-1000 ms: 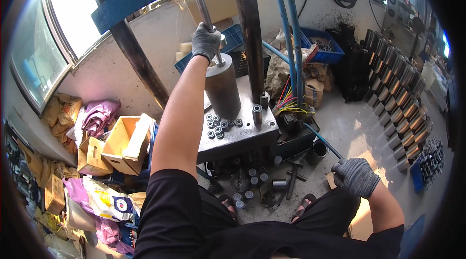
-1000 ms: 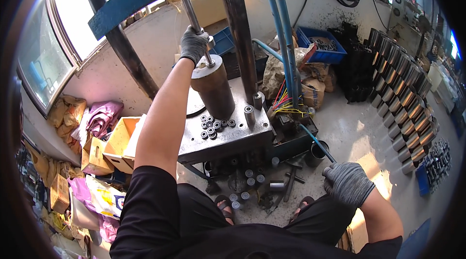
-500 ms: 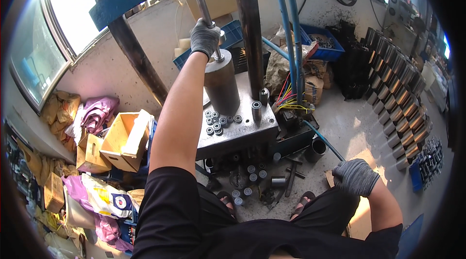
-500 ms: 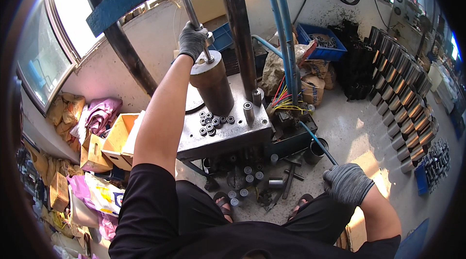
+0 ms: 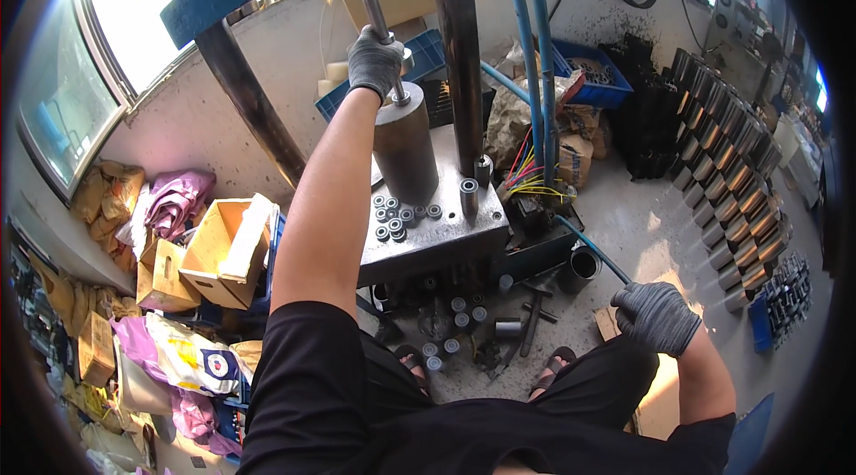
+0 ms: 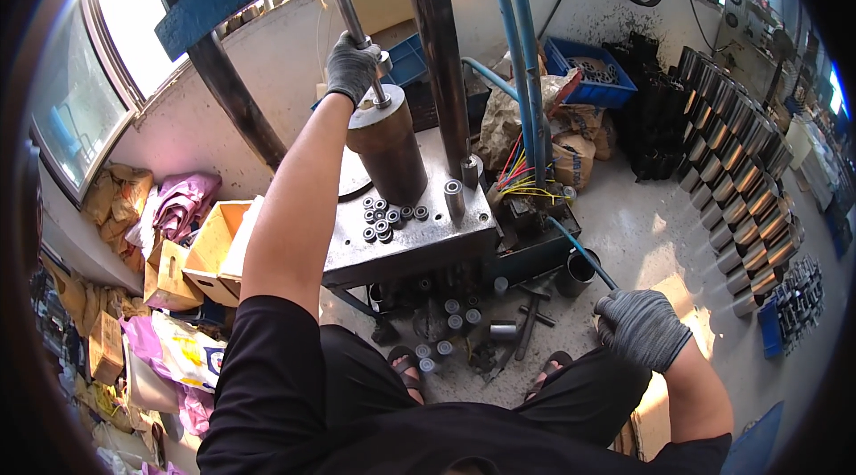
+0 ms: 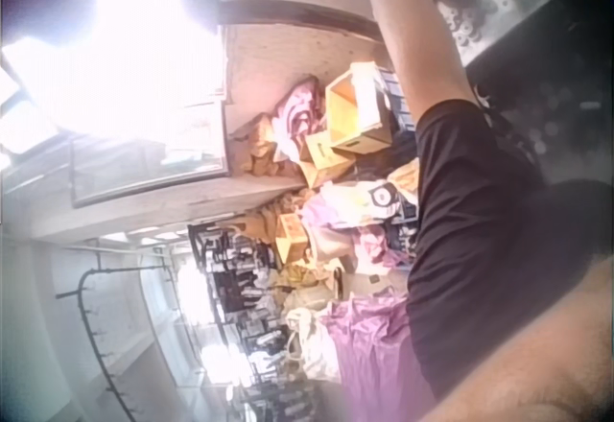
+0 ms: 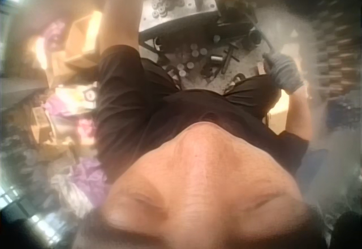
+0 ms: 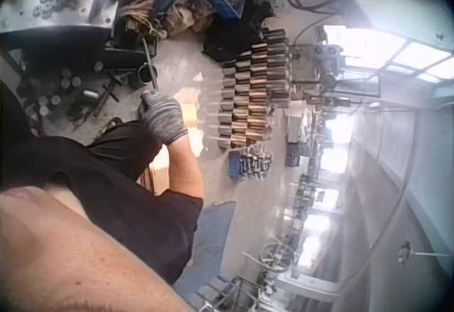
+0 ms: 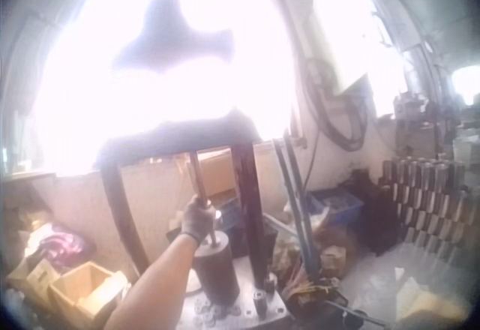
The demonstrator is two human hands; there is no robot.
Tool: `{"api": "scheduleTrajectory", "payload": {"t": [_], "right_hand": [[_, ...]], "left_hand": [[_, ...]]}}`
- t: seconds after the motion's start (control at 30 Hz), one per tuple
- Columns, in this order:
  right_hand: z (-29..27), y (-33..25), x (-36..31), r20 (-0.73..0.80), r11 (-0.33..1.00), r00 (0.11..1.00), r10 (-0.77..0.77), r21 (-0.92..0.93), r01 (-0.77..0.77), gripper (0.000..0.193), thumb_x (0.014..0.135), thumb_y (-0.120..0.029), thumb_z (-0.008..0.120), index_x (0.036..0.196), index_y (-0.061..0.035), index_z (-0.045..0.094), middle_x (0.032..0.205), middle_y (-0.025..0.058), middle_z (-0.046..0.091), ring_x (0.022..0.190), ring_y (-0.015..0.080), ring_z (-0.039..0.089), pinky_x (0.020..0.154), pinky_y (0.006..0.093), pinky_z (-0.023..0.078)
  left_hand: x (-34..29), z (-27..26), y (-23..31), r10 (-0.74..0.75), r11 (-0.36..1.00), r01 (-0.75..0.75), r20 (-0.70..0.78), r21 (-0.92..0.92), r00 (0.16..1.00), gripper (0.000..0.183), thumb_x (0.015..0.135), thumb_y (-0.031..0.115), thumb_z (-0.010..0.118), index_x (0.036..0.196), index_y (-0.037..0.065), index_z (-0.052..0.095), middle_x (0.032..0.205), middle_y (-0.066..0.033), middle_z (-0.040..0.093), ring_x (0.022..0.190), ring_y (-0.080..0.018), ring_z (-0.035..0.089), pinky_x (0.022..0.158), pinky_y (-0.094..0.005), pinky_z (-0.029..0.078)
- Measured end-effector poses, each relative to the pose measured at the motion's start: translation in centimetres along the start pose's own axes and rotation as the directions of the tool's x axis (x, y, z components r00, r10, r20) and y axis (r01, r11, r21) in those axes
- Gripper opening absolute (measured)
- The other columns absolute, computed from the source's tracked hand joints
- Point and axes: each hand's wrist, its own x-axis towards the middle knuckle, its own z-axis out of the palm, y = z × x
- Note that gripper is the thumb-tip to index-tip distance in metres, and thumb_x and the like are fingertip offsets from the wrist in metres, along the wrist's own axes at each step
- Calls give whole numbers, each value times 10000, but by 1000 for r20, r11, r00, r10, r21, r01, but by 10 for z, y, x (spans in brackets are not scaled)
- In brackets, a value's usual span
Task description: The person assembles metal components using a hydraulic press. They place a circular metal part onto a vertical rod, lower the press to seat it, and then place the assembled unit into a blue storage crate.
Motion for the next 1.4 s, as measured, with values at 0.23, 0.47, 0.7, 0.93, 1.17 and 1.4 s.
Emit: {"api": "scheduleTrajectory", "payload": {"t": [0.23, 0.47, 0.7, 0.93, 1.17, 1.4], "right_hand": [[-6, -7, 2, -68, 999, 997, 20, 35, -17, 159, 869, -218, 655, 927, -74, 692, 814, 148, 668, 769, 385, 686, 691, 484, 534], [0, -6, 4, -225, 999, 974, -17, 41, 27, 200, 868, -212, 673, 995, -63, 713, 829, 148, 673, 763, 375, 684, 696, 480, 540], [-39, 1, 61, -616, 991, 787, -42, -129, -48, 197, 941, -208, 662, 1061, -54, 680, 866, 181, 663, 808, 377, 673, 723, 480, 543], [-103, 27, 162, -879, 985, 448, -166, -170, 32, 141, 961, -189, 676, 1010, -57, 686, 928, 159, 707, 872, 348, 715, 782, 437, 592], [-124, 35, 191, -789, 986, 614, 8, -97, -136, 238, 961, -190, 677, 1135, -32, 720, 1071, 172, 741, 972, 364, 720, 883, 434, 593], [-114, 42, 167, -756, 921, 654, -31, -276, -276, 294, 882, -137, 689, 1168, -73, 720, 1106, 132, 728, 1056, 328, 693, 977, 460, 527]], "left_hand": [[-1, 0, -3, 2, 999, -1, 13, -33, 1000, 250, 875, 180, 740, 1080, 50, 681, 960, -189, 765, 960, -358, 743, 900, -439, 575], [3, 4, -7, -6, 997, 8, 30, -80, 1000, 254, 874, 179, 745, 1084, 54, 672, 952, -173, 764, 959, -347, 743, 900, -419, 570], [-1, -4, -2, -27, 997, 29, 36, -75, 999, 253, 867, 175, 729, 1081, 50, 681, 973, -192, 765, 968, -354, 747, 903, -423, 572], [7, 15, -18, 26, 995, -26, -8, -91, 1000, 175, 885, 136, 765, 1010, 57, 671, 820, -73, 712, 754, -198, 691, 736, -344, 573], [10, 7, -30, 36, 962, -17, 65, -274, 997, 177, 907, 34, 756, 1019, 59, 620, 832, -12, 644, 749, -134, 641, 728, -293, 570], [-122, 3, 23, 86, 396, 94, 139, -913, 987, 240, 920, -45, 752, 1090, 60, 619, 883, -18, 651, 817, -147, 665, 720, -291, 577]]}}
